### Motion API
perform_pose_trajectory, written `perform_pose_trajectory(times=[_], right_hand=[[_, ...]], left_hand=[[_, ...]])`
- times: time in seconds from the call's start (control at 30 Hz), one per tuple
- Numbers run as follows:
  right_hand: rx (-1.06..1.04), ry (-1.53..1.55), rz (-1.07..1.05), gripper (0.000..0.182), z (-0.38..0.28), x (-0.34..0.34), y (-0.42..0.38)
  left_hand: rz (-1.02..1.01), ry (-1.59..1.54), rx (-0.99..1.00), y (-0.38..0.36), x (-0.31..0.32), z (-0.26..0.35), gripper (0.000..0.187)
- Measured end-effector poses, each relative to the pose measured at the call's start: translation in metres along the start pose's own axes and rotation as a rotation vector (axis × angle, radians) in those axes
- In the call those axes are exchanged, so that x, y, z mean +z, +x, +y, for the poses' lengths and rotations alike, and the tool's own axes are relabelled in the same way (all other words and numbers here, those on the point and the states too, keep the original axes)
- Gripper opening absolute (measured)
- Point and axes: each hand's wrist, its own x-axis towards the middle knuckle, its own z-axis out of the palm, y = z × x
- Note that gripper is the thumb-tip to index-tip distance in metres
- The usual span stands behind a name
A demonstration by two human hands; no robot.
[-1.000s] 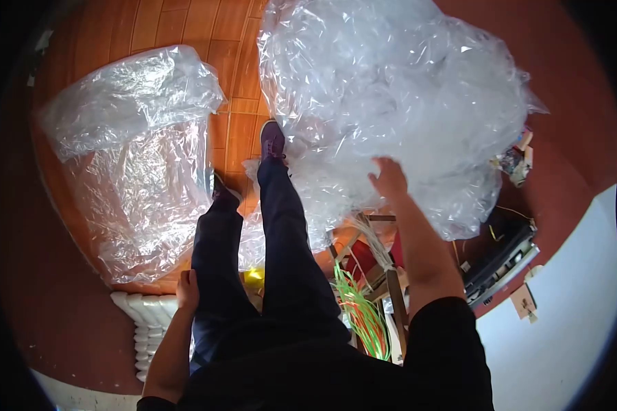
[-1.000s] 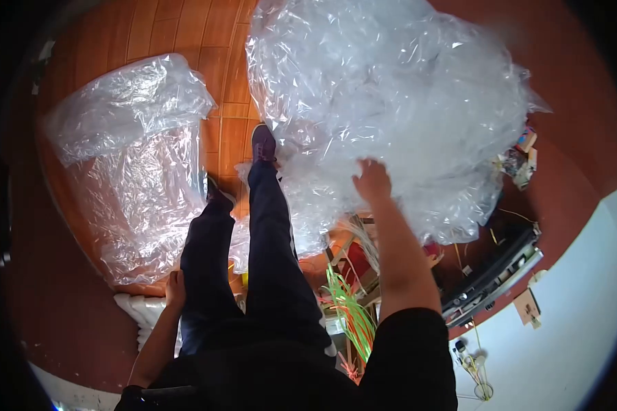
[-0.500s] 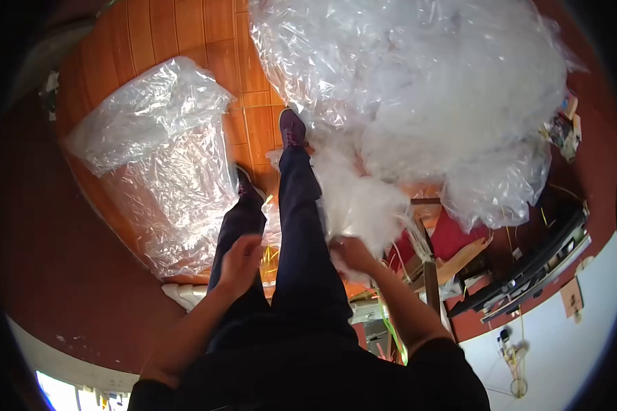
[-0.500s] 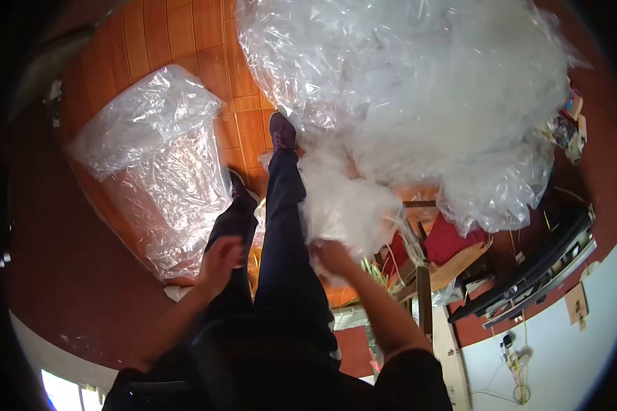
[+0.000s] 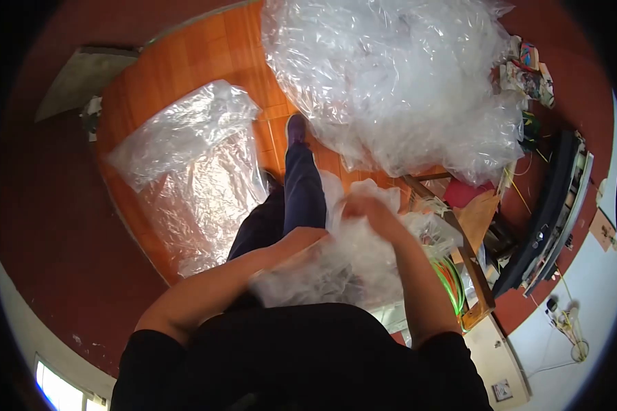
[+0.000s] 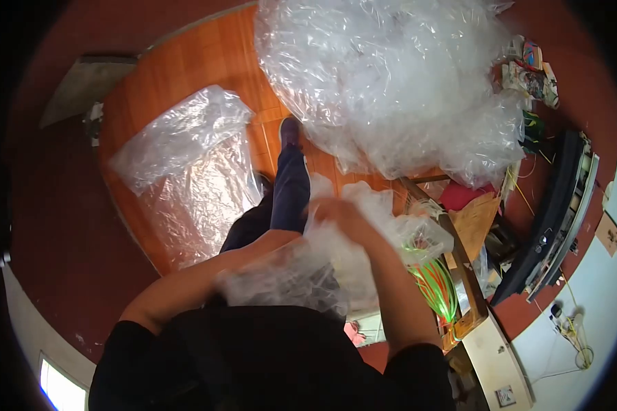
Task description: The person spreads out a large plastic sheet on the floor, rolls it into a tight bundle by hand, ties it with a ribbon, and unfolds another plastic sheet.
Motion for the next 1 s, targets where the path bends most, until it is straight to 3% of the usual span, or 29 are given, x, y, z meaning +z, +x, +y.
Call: perform_pose_trajectory(times=[0.03,0.07,0.1,0.13,0.2,0.23,0.27,0.3,0.33,0.4,0.5,0.53,0.57,0.6,0.63,0.7,0.73,0.8,0.87,0.93,1.0], right_hand=[[0.3,-0.558,0.37,0.037,-0.034,-0.015,0.002],[0.165,-0.451,0.492,0.038,0.013,-0.031,0.001],[0.361,-0.765,0.607,0.042,0.063,-0.038,-0.014],[0.555,-1.082,0.714,0.051,0.114,-0.042,-0.027],[0.218,-0.617,0.652,0.076,0.218,-0.04,-0.044],[0.506,-0.377,0.612,0.073,0.221,-0.026,-0.038],[0.797,-0.133,0.553,0.071,0.212,-0.006,-0.03],[0.903,0.07,0.558,0.063,0.2,0.001,-0.011],[0.802,0.295,0.652,0.055,0.163,-0.007,0.028],[0.507,0.661,0.799,0.039,0.068,-0.047,0.106],[-0.092,0.846,0.852,0.018,-0.14,-0.144,0.161],[-0.364,0.761,0.754,0.013,-0.21,-0.168,0.147],[-0.628,0.745,0.356,0.017,-0.274,-0.196,0.129],[-0.745,0.695,0.084,0.028,-0.334,-0.194,0.097],[-0.815,0.683,0.147,0.031,-0.385,-0.153,0.06],[-0.912,0.715,0.212,0.036,-0.411,-0.101,0.001],[-0.93,0.763,0.216,0.038,-0.402,-0.093,-0.014],[-0.717,0.714,0.502,0.03,-0.336,-0.103,-0.013],[-0.619,0.543,0.609,0.016,-0.265,-0.107,-0.017],[-0.518,0.581,0.664,0.025,-0.255,-0.063,-0.045],[-0.371,0.554,0.638,0.028,-0.241,-0.054,-0.067]], left_hand=[[-0.034,0.091,-0.06,-0.036,0.0,0.071,0.02],[-0.011,0.262,0.214,-0.064,-0.009,0.101,0.021],[0.007,0.429,0.488,-0.094,-0.019,0.129,0.022],[0.07,0.311,0.578,-0.128,-0.019,0.169,0.021],[-0.078,0.371,0.711,-0.185,-0.034,0.215,0.018],[-0.005,0.325,0.759,-0.21,-0.028,0.23,0.013],[0.063,0.272,0.807,-0.234,-0.021,0.239,0.015],[-0.057,0.366,0.912,-0.252,-0.037,0.245,0.014],[-0.184,0.444,1.018,-0.27,-0.052,0.251,0.015],[0.094,0.466,1.064,-0.321,-0.057,0.252,0.015],[1.028,0.391,0.97,-0.417,-0.065,0.229,0.018],[1.292,0.333,0.926,-0.447,-0.072,0.222,0.019],[1.493,0.27,0.902,-0.477,-0.081,0.215,0.021],[1.638,0.214,0.896,-0.507,-0.088,0.208,0.022],[1.719,0.185,0.92,-0.531,-0.092,0.198,0.024],[1.746,0.271,1.02,-0.569,-0.105,0.17,0.029],[1.73,0.348,0.964,-0.562,-0.094,0.162,0.025],[1.677,0.398,0.846,-0.556,-0.106,0.103,0.017],[1.492,0.254,0.518,-0.528,-0.099,0.039,0.015],[1.327,0.055,0.392,-0.517,-0.115,-0.07,0.005],[1.413,0.161,0.197,-0.484,-0.093,-0.134,0.016]])
